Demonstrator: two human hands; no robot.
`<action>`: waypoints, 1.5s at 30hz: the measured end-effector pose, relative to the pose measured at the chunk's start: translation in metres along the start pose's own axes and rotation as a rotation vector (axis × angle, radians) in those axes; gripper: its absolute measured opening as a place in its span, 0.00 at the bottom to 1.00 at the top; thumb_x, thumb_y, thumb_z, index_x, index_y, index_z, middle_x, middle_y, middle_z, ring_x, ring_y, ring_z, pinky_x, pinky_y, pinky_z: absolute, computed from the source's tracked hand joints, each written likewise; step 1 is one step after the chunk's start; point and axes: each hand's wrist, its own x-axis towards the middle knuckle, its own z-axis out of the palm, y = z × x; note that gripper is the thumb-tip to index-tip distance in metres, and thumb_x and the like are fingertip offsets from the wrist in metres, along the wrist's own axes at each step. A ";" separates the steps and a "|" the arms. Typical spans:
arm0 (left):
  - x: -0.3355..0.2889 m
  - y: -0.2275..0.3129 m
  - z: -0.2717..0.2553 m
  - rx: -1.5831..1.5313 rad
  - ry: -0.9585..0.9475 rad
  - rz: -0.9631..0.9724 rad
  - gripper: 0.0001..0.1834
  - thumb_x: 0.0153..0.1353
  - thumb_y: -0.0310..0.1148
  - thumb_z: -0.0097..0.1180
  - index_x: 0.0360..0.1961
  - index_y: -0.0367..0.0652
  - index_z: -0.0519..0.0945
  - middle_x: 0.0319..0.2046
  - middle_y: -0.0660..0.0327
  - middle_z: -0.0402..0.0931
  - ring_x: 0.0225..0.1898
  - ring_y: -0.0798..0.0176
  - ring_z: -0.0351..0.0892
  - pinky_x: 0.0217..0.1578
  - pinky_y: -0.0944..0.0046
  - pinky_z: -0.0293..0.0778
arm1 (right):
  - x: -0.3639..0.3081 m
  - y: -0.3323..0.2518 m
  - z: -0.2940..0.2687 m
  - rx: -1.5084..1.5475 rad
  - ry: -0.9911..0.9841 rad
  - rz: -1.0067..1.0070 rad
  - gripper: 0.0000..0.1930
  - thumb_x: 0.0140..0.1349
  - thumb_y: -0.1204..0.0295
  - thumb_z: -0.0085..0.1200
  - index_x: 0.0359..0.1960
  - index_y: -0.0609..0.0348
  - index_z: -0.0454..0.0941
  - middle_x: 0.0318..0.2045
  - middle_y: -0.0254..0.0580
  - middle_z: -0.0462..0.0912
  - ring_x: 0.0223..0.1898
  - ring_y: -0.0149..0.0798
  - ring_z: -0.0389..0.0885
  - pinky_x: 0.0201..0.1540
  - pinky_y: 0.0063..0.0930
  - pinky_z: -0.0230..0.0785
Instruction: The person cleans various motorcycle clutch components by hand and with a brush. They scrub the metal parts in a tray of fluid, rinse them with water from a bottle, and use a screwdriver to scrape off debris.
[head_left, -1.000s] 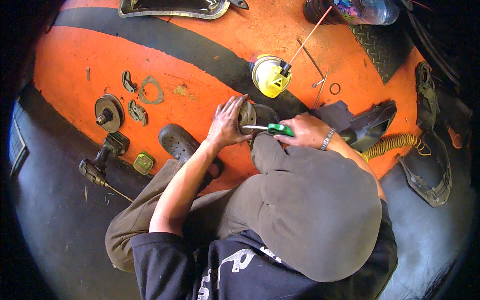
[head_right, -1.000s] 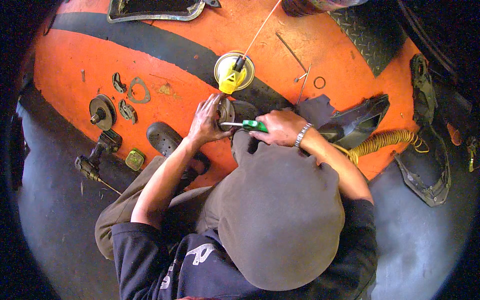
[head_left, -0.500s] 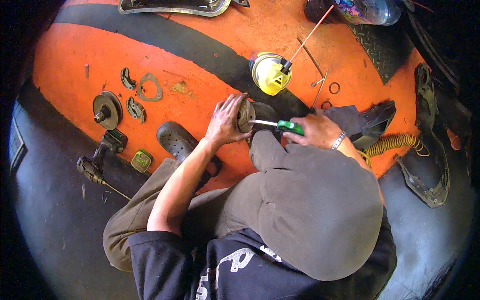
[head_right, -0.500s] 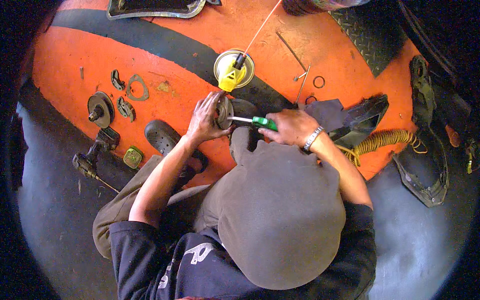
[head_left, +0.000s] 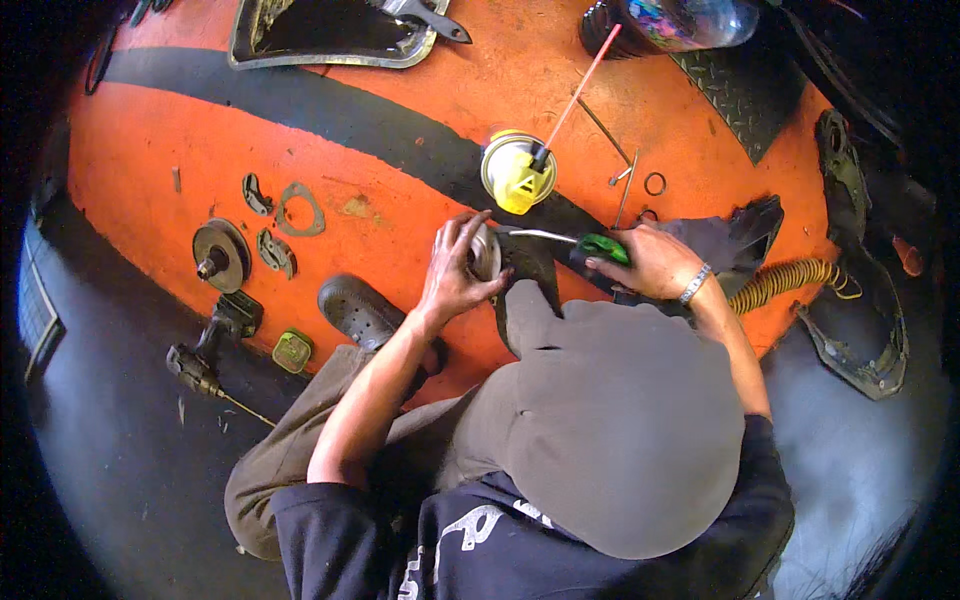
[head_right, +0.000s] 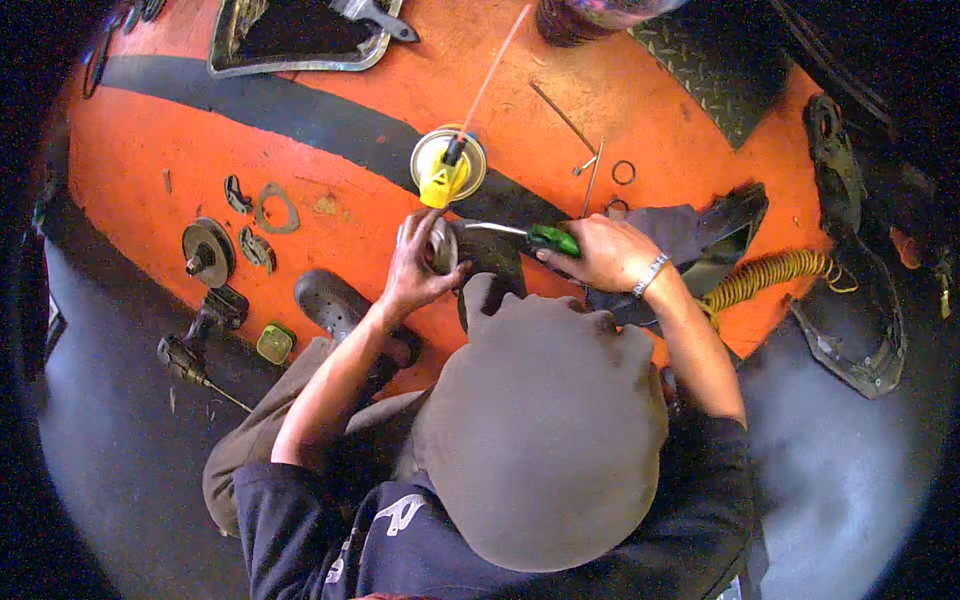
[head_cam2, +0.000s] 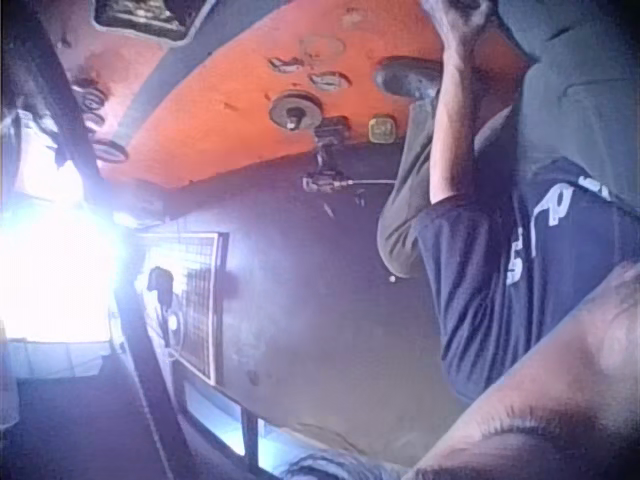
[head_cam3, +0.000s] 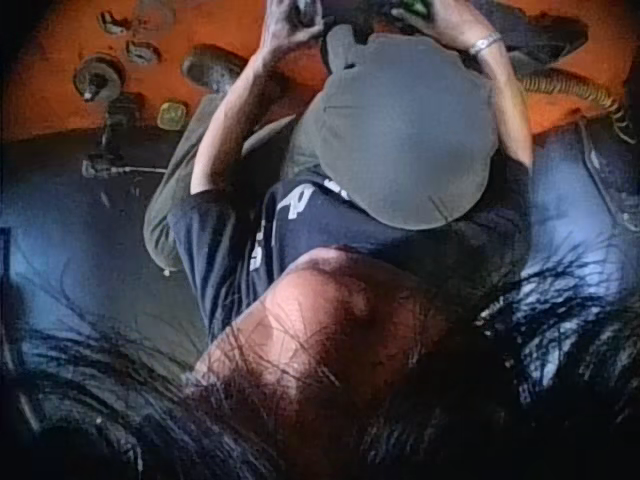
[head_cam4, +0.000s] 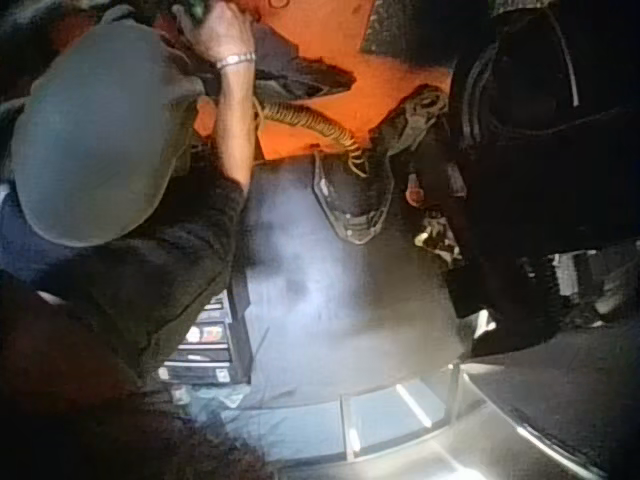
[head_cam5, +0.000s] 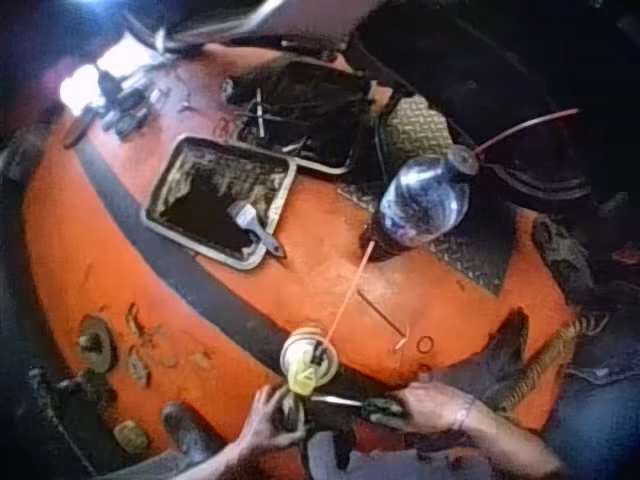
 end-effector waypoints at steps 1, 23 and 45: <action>-0.001 0.002 0.006 -0.124 0.080 -0.111 0.48 0.41 0.40 0.72 0.66 0.45 0.64 0.56 0.49 0.66 0.58 0.44 0.66 0.57 0.50 0.66 | -0.005 0.005 -0.001 0.010 0.008 0.005 0.21 0.63 0.51 0.55 0.43 0.57 0.81 0.26 0.47 0.84 0.36 0.52 0.80 0.41 0.46 0.71; -0.010 -0.021 -0.026 -1.610 0.189 -0.704 0.36 0.59 0.57 0.47 0.63 0.45 0.69 0.51 0.49 0.77 0.50 0.49 0.79 0.53 0.50 0.76 | 0.012 -0.009 0.050 0.081 0.058 -0.285 0.24 0.63 0.45 0.52 0.43 0.53 0.82 0.23 0.55 0.81 0.28 0.58 0.81 0.33 0.50 0.72; 0.050 0.027 -0.128 -0.244 -0.517 -0.667 0.36 0.59 0.53 0.51 0.66 0.46 0.67 0.50 0.52 0.77 0.45 0.55 0.80 0.43 0.58 0.78 | 0.023 0.042 0.064 -0.031 0.744 -0.200 0.21 0.60 0.52 0.60 0.40 0.60 0.80 0.35 0.55 0.82 0.39 0.56 0.81 0.41 0.46 0.72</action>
